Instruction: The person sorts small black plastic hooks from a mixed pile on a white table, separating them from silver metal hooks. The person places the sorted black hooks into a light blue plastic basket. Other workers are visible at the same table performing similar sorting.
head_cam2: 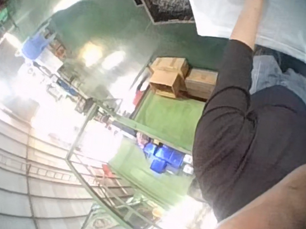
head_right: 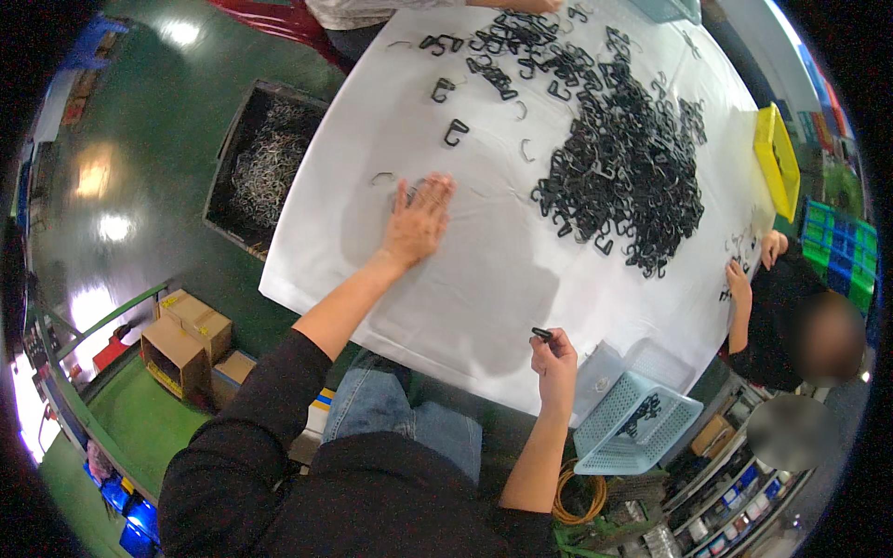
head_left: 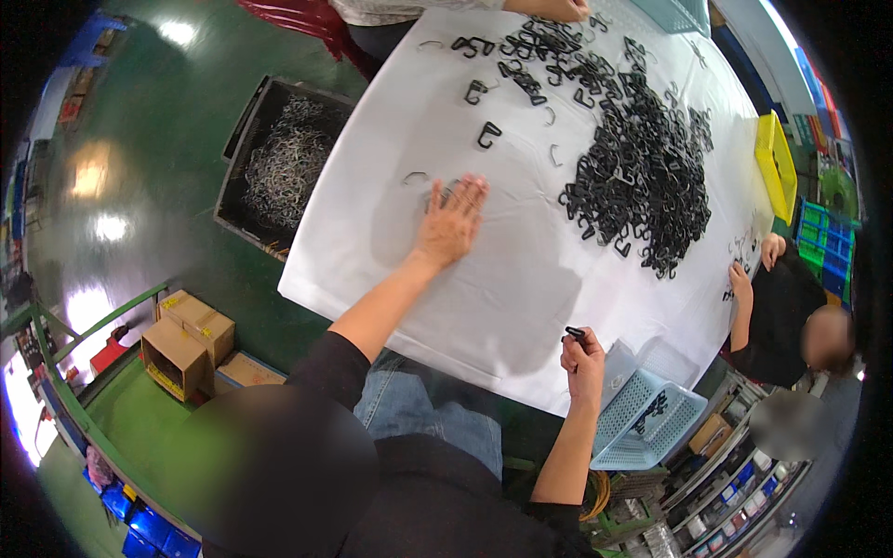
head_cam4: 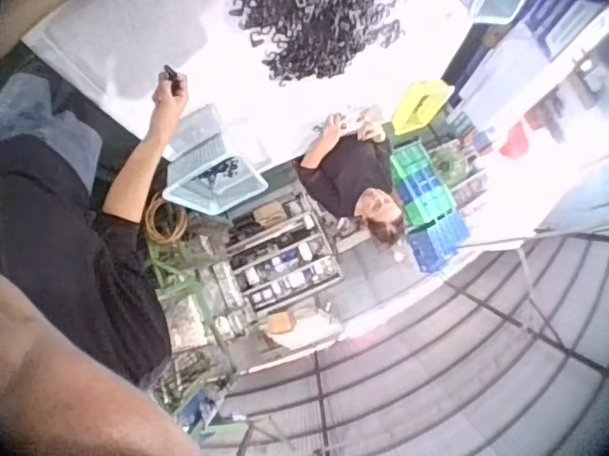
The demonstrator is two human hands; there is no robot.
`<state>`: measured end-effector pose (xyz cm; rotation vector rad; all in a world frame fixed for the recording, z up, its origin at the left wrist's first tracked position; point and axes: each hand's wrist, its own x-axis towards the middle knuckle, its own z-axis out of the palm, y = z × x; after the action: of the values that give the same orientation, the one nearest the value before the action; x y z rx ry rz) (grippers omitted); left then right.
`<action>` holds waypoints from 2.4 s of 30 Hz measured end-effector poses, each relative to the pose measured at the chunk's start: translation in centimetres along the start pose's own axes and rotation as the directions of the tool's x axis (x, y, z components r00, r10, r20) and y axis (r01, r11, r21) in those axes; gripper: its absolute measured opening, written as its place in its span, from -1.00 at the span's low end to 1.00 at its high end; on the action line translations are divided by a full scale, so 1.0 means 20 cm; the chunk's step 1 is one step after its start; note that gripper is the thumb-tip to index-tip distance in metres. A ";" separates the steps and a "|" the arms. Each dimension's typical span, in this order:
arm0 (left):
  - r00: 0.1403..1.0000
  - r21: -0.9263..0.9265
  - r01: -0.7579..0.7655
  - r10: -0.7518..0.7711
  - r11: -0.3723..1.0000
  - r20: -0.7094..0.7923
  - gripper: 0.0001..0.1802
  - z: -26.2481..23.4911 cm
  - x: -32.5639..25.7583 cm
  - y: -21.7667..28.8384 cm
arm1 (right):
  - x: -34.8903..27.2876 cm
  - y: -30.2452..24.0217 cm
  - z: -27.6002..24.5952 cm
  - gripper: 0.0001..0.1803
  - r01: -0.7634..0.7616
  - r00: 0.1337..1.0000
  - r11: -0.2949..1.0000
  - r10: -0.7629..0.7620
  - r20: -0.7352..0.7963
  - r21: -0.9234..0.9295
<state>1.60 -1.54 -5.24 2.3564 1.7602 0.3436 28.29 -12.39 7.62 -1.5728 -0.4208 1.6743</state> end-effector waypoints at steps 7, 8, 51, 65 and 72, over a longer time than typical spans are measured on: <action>0.911 0.239 0.389 -0.333 0.890 -0.244 -0.48 -0.10 -0.04 -0.79 | 0.00 0.02 0.06 -0.90 -0.042 0.997 0.997 0.038 0.074 0.058; 0.879 0.246 0.456 -0.389 0.856 -0.275 -0.50 -0.14 -0.03 -0.95 | -0.02 0.01 0.04 -0.91 -0.036 0.996 0.993 0.027 0.080 0.113; 0.795 -0.813 0.559 -0.382 0.160 0.472 -0.72 0.07 0.36 0.64 | 0.72 -0.05 -0.19 -0.56 0.318 0.944 0.813 -0.322 0.078 -0.489; 0.993 -0.230 -0.032 0.004 0.973 -0.118 -0.79 -0.15 0.23 0.54 | 0.18 -0.05 -0.68 -0.36 0.037 0.972 0.991 -0.064 -0.224 -0.126; 0.976 -0.300 -0.163 0.198 0.940 0.090 -0.62 0.09 0.41 1.03 | 0.20 0.05 -0.75 -0.53 0.036 0.886 0.995 -0.077 -0.457 -0.098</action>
<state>23.13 0.45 -0.54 2.2758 1.3402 0.4453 42.52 -14.27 1.47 -1.9358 -0.2886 1.1938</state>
